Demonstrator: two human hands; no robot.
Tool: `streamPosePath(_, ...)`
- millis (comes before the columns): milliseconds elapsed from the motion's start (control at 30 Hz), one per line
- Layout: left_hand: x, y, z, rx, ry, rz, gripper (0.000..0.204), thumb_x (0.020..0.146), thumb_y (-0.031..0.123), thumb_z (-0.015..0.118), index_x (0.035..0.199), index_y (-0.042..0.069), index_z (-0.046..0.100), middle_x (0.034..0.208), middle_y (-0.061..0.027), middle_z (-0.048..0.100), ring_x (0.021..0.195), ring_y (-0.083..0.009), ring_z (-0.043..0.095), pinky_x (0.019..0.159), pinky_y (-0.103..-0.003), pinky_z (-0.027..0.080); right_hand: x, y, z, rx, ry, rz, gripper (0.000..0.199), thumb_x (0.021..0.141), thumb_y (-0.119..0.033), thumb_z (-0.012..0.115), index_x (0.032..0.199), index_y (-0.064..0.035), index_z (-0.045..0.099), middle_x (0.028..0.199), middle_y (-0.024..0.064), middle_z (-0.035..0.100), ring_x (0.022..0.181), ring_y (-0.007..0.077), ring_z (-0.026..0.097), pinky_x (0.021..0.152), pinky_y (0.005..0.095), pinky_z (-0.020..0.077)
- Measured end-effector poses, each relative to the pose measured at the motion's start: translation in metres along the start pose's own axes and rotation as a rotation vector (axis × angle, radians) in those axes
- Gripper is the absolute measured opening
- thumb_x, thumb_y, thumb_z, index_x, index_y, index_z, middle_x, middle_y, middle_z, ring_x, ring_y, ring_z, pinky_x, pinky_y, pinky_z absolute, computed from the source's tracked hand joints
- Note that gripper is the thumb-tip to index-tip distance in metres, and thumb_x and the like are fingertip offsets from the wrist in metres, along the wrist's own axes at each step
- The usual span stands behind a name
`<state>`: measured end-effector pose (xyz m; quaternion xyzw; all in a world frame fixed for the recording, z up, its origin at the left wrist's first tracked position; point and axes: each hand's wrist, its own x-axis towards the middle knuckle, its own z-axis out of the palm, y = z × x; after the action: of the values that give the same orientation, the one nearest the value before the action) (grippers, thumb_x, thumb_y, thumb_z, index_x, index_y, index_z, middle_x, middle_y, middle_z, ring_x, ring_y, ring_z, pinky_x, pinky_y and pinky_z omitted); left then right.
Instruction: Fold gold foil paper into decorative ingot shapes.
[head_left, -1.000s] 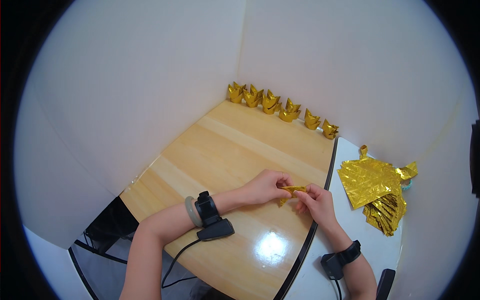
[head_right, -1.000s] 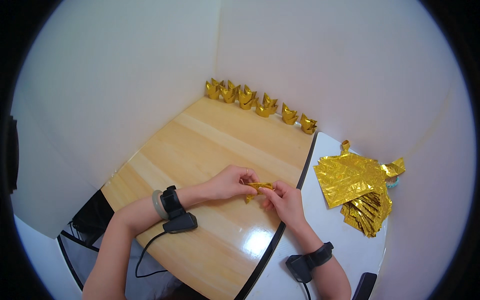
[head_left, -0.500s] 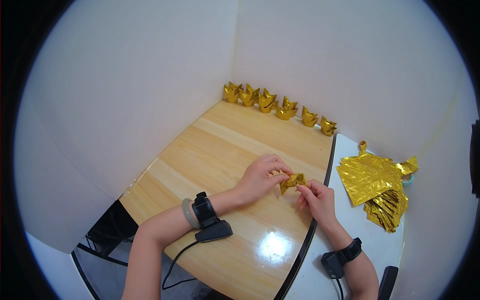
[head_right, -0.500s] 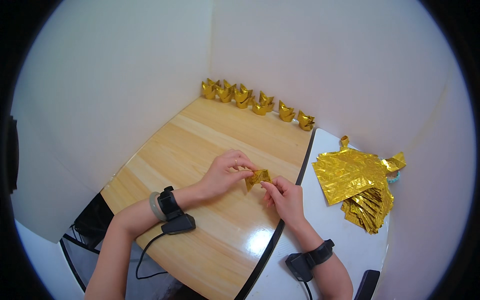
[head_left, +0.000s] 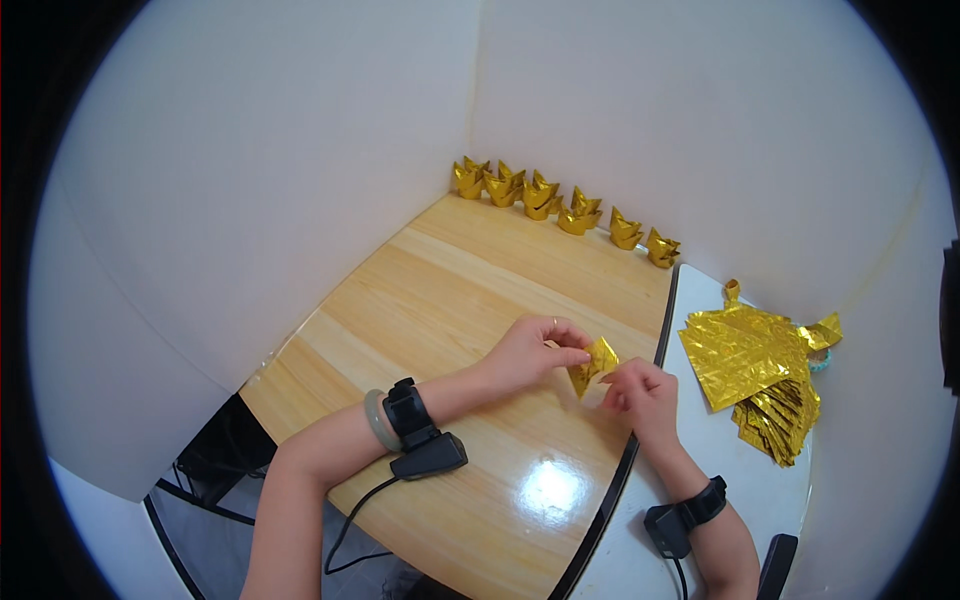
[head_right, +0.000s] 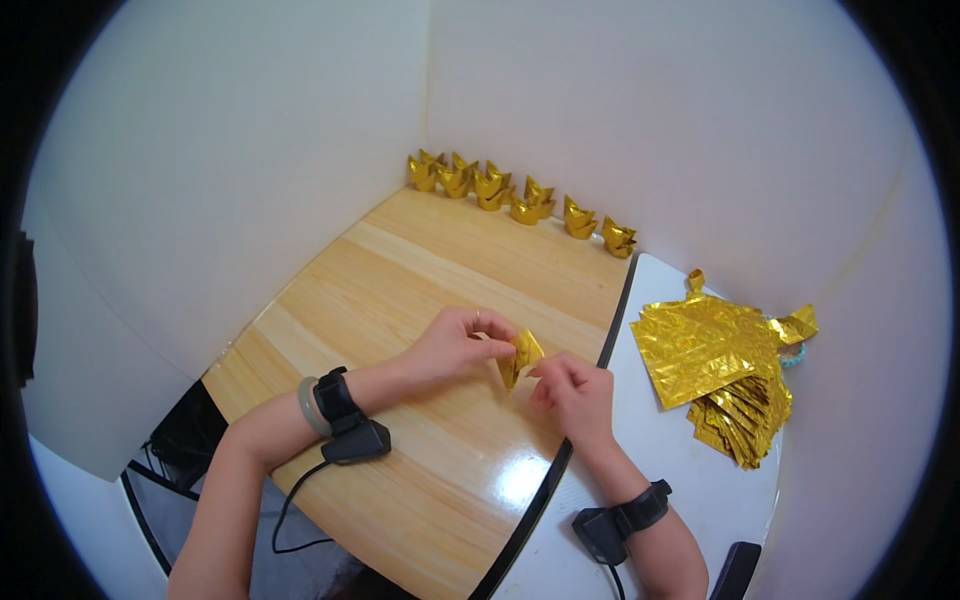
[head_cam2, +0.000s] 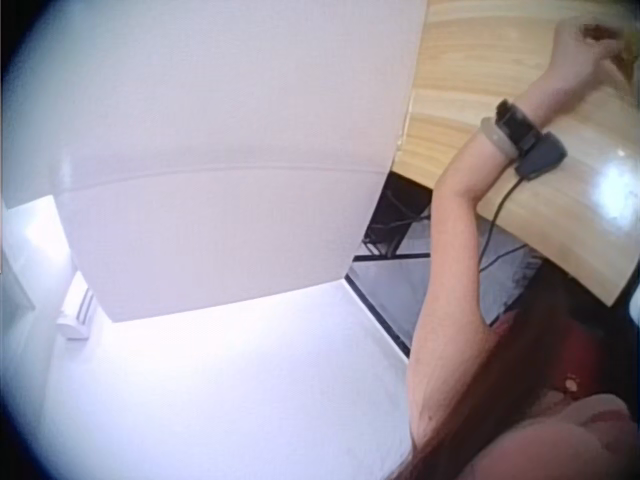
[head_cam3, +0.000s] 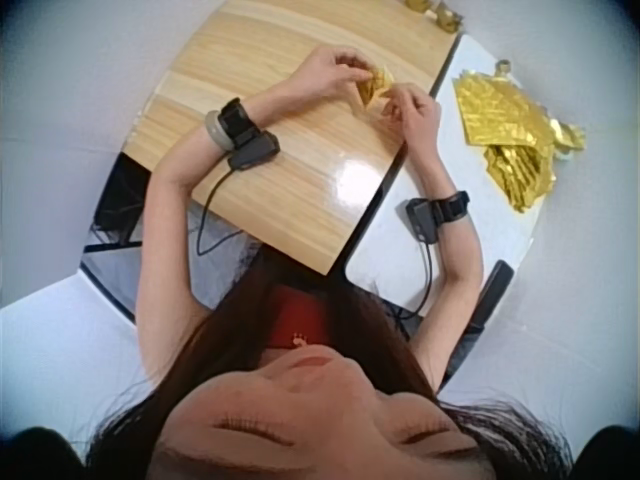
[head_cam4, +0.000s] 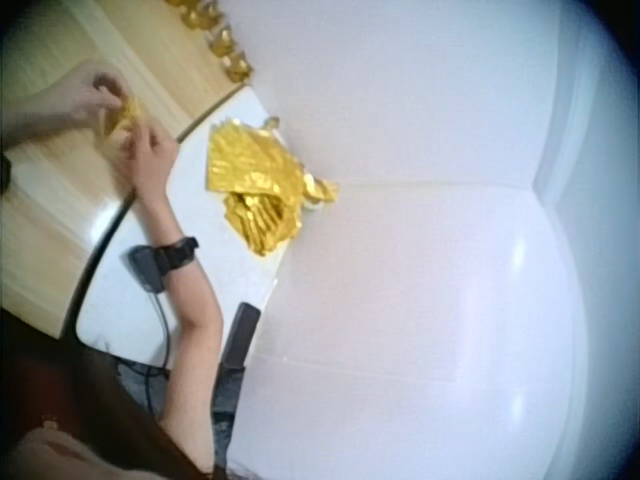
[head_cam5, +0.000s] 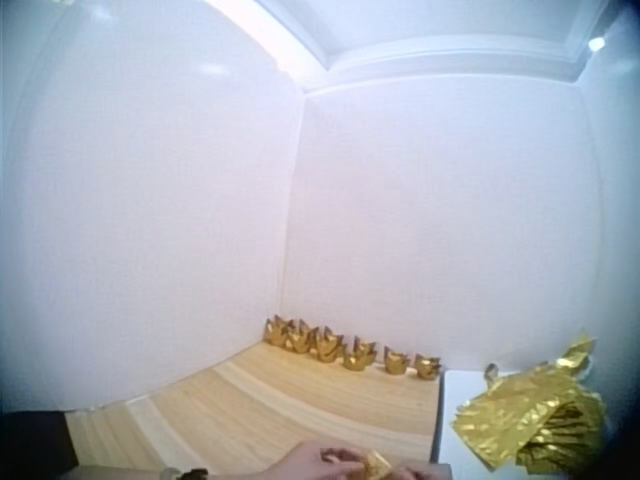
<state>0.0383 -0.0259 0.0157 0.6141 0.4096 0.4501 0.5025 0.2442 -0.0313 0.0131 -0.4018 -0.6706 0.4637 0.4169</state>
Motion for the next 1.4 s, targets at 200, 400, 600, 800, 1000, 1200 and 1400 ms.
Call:
streamPosePath(200,0.003,-0.011,-0.003,-0.566,-0.125,-0.163,0.019,0.088,0.009,0.063,0.106,0.008,0.058,0.096,-0.0001,0.065,0.088,-0.006,0.06,0.075,-0.021,0.045,0.011,0.01,0.003,0.727,-0.2,0.248,0.026,0.098,-0.026,0.048,0.113,-0.0059,0.053,0.101,0.0021,0.058,0.079,0.009,0.055,0.065,0.0228,0.0438)
streamPosePath(400,0.006,-0.018,-0.004,-0.442,-0.096,-0.093,0.017,0.088,0.015,0.065,0.104,0.011,0.059,0.094,0.0021,0.066,0.08,-0.0035,0.057,0.07,-0.019,0.042,0.009,0.002,0.003,0.887,-0.335,0.305,0.025,0.097,-0.021,0.05,0.117,-0.0061,0.051,0.107,0.0012,0.056,0.087,0.0103,0.055,0.072,0.0233,0.0441)
streamPosePath(600,0.002,-0.005,0.005,-0.643,-0.179,-0.169,0.018,0.09,0.012,0.062,0.107,0.007,0.059,0.098,-0.0026,0.066,0.09,-0.0087,0.061,0.08,-0.023,0.049,0.009,-0.001,0.0,0.944,-0.394,0.295,0.023,0.096,-0.021,0.053,0.113,-0.0059,0.053,0.102,0.0008,0.057,0.084,0.0086,0.054,0.072,0.0211,0.0451)
streamPosePath(800,0.0,-0.008,0.005,-0.687,-0.244,-0.186,0.023,0.09,0.011,0.061,0.111,0.003,0.057,0.103,-0.0065,0.065,0.094,-0.0118,0.062,0.086,-0.025,0.05,0.007,-0.003,0.003,0.85,-0.233,0.346,0.016,0.094,-0.022,0.057,0.097,-0.0069,0.057,0.084,-0.0016,0.058,0.074,0.006,0.054,0.063,0.0192,0.0445)
streamPosePath(1000,0.002,-0.011,0.004,-0.716,-0.23,-0.147,0.023,0.091,0.011,0.059,0.112,0.005,0.053,0.107,-0.0049,0.062,0.1,-0.0128,0.06,0.086,-0.027,0.049,0.008,0.004,0.001,0.885,-0.233,0.312,0.014,0.094,-0.021,0.056,0.097,-0.0067,0.057,0.083,-0.0006,0.057,0.071,0.0063,0.052,0.058,0.0192,0.0427)
streamPosePath(1200,0.0,-0.015,0.005,-0.876,-0.291,-0.127,0.023,0.089,0.009,0.061,0.11,0.009,0.05,0.104,-0.0028,0.061,0.098,-0.0128,0.06,0.086,-0.029,0.049,0.007,0.007,0.001,0.989,-0.3,0.289,0.017,0.095,-0.018,0.055,0.104,-0.004,0.056,0.089,0.0013,0.058,0.069,0.007,0.051,0.06,0.0198,0.0443)
streamPosePath(1400,0.003,-0.025,0.006,-0.926,-0.352,-0.014,0.021,0.09,0.01,0.061,0.108,0.011,0.051,0.096,0.0006,0.059,0.098,-0.0106,0.059,0.087,-0.028,0.049,0.007,0.004,0.0,1.09,-0.397,0.289,0.026,0.097,-0.02,0.051,0.115,-0.0013,0.054,0.095,0.0023,0.059,0.071,0.0067,0.052,0.061,0.0204,0.046)
